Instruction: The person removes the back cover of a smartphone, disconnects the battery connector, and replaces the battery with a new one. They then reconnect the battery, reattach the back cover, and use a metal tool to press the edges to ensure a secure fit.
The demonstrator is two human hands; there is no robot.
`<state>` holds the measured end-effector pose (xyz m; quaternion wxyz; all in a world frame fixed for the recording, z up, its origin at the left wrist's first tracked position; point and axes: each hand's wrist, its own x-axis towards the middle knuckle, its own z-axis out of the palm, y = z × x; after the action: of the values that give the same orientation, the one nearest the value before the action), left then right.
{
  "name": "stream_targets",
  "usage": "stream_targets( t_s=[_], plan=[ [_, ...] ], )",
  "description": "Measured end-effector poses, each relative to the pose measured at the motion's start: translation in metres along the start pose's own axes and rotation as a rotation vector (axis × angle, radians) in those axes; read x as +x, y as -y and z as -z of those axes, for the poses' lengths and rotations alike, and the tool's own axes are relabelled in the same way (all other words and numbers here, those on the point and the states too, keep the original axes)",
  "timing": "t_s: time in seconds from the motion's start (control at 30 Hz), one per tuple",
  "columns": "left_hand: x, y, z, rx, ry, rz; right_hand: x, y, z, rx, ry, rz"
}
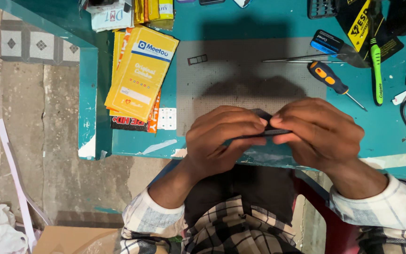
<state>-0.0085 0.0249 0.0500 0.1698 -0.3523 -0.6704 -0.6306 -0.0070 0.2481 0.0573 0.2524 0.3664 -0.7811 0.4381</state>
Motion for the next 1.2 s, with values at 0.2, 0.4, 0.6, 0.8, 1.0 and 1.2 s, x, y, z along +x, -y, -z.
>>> stream_targets(
  t_s=[0.2,0.4,0.6,0.8,1.0,1.2],
  plan=[
    [-0.024,0.010,0.001,-0.129,-0.225,0.170,0.009,-0.008,-0.014,0.063,0.173,-0.250],
    [-0.047,0.023,0.003,-0.447,-0.496,0.296,0.015,-0.006,-0.013,0.030,0.067,-0.226],
    [-0.048,0.020,0.017,0.258,-0.222,0.333,0.015,-0.012,-0.011,-0.258,0.163,-0.115],
    [-0.041,0.026,0.020,0.262,-0.175,0.344,0.009,-0.016,-0.024,-0.302,0.200,-0.080],
    [-0.042,0.030,0.023,0.174,-0.174,0.383,0.009,-0.014,-0.029,-0.285,0.172,-0.171],
    [-0.039,0.028,0.023,0.191,-0.168,0.360,0.005,-0.014,-0.036,-0.198,0.145,-0.319]
  ],
)
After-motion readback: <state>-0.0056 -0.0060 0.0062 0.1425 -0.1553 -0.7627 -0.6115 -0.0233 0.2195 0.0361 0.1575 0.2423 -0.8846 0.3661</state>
